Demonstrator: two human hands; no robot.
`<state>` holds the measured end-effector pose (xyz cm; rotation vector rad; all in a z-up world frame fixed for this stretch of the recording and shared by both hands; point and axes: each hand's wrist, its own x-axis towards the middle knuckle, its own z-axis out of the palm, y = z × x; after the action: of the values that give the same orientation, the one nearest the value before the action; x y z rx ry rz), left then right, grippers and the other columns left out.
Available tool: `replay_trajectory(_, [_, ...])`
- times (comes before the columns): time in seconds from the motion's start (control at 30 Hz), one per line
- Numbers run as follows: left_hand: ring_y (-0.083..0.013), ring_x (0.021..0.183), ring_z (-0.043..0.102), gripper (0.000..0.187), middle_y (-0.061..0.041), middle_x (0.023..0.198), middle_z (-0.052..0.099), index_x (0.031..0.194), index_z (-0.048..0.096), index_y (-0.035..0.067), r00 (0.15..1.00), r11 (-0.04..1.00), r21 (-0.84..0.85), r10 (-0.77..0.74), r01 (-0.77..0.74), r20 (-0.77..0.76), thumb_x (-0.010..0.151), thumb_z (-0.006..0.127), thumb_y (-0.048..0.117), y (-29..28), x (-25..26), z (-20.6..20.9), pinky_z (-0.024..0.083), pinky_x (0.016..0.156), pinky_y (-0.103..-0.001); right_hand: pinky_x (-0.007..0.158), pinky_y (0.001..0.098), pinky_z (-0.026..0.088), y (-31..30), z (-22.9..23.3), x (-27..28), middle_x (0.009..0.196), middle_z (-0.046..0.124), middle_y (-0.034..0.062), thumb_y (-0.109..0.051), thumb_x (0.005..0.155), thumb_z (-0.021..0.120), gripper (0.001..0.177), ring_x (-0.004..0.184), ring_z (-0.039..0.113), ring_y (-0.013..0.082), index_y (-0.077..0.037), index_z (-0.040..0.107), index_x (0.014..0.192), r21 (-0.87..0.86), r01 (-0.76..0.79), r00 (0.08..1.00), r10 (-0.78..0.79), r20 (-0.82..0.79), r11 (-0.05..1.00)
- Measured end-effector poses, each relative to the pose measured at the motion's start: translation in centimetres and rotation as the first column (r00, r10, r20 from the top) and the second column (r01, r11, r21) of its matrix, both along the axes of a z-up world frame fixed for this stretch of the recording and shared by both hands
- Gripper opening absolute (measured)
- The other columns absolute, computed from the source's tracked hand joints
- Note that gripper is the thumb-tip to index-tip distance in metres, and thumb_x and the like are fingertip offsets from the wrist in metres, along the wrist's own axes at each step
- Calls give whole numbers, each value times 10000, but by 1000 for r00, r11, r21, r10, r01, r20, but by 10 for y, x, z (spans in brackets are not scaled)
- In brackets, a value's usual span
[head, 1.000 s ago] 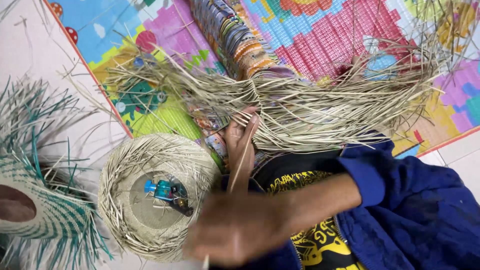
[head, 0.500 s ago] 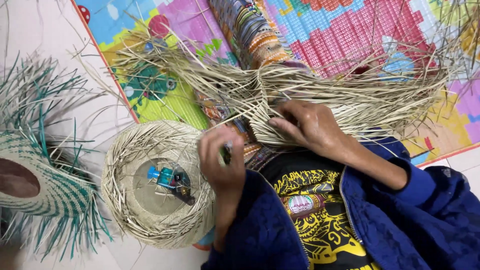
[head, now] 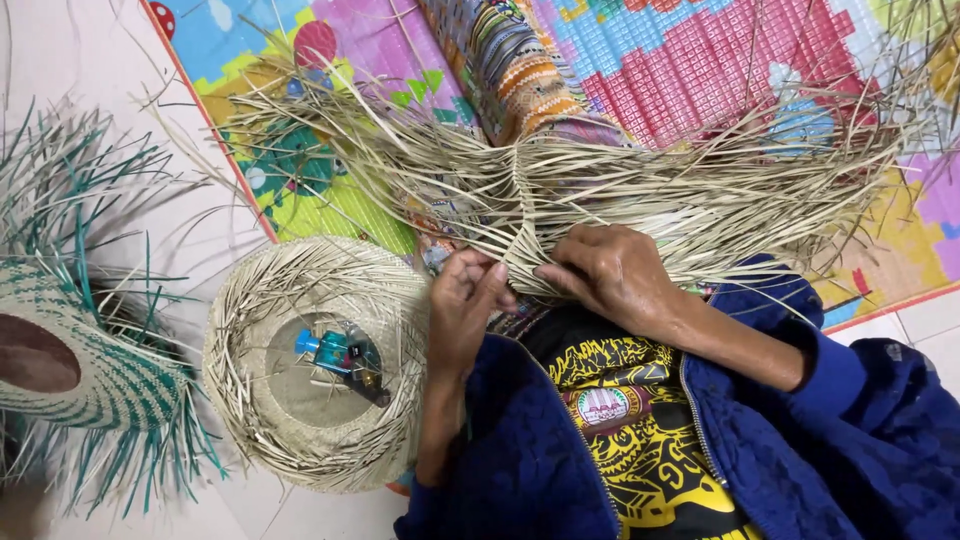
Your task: A person is weaving a hat using dried straw or grass fibers while sitting on the floor.
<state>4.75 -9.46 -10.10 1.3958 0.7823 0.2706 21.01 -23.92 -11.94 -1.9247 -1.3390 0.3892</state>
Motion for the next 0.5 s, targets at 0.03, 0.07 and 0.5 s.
replay_trajectory(0.03, [-180, 656, 664, 278, -140, 750, 618, 1123, 544, -100, 1000, 1000, 0, -1, 1, -1, 1002, 644, 129, -1, -1, -3, 619, 631, -319, 616, 402, 540, 0, -1, 0, 724, 674, 52, -366, 973, 702, 285, 659, 701, 288, -162, 652, 780, 0, 1, 1000, -1, -1, 1000])
replay_trajectory(0.07, [-213, 696, 700, 254, -173, 763, 636, 1076, 570, -115, 999, 998, -64, 25, -22, 38, 1012, 627, 124, -3, -2, -7, 643, 678, -367, 612, 406, 538, 0, -3, -1, 723, 663, 55, -359, 978, 696, 284, 654, 696, 295, -161, 648, 781, -3, -1, 1000, 1, -6, 1000])
replay_trajectory(0.5, [-301, 860, 745, 301, -260, 835, 691, 967, 612, -104, 994, 1000, 3, -15, 15, 105, 1076, 510, 157, -8, 3, -11, 617, 832, -480, 624, 419, 527, -3, 17, 8, 760, 657, 90, -296, 976, 715, 215, 695, 689, 333, -138, 670, 839, 35, 42, 999, -42, 0, 999])
